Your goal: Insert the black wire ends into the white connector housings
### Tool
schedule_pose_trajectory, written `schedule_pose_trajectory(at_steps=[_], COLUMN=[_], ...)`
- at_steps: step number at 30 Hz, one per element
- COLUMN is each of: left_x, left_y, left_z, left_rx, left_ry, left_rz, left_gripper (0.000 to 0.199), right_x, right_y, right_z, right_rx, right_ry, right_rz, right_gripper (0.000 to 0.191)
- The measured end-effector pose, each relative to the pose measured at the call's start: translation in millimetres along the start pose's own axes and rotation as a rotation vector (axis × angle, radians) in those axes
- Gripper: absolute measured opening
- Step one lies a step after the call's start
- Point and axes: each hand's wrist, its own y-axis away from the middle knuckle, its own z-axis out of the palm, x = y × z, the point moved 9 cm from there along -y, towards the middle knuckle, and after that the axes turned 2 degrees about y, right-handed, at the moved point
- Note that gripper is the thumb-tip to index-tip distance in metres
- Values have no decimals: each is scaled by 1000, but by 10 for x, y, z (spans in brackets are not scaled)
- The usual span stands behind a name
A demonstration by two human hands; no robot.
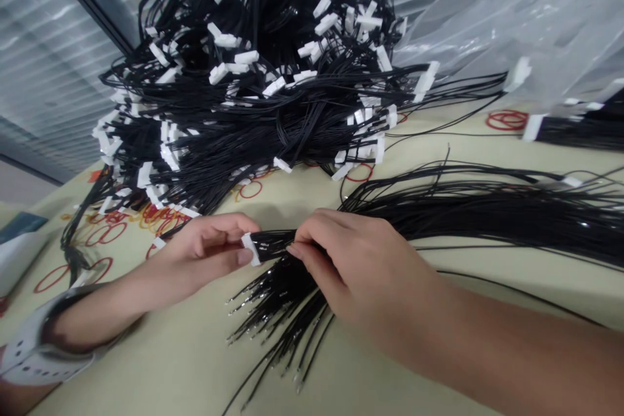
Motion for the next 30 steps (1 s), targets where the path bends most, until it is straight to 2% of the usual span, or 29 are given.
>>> schedule_pose_trajectory(at_steps=[10,15,17,20,23,30], left_x=[43,62,66,90,100,38], left_y=[25,14,18,40,58,65], left_z=[72,87,112,157,198,201], left_rx=[43,49,36,22,6,10], left_ry=[6,-11,-42,-85,-100,5], left_rz=[47,47,45,69,81,-4], left_gripper=[11,10,10,10,11,9], right_x=[-169,-139,-145,-227,-308,-392], right_y=[96,84,73,82,105,130], right_z=[29,24,22,34,28,32], right_rx=[29,35,34,17,13,15], right_ry=[154,156,175,236,264,271], right_rz=[-178,-125,-130,-218,-302,-394], right_gripper=[13,8,14,11,18,23])
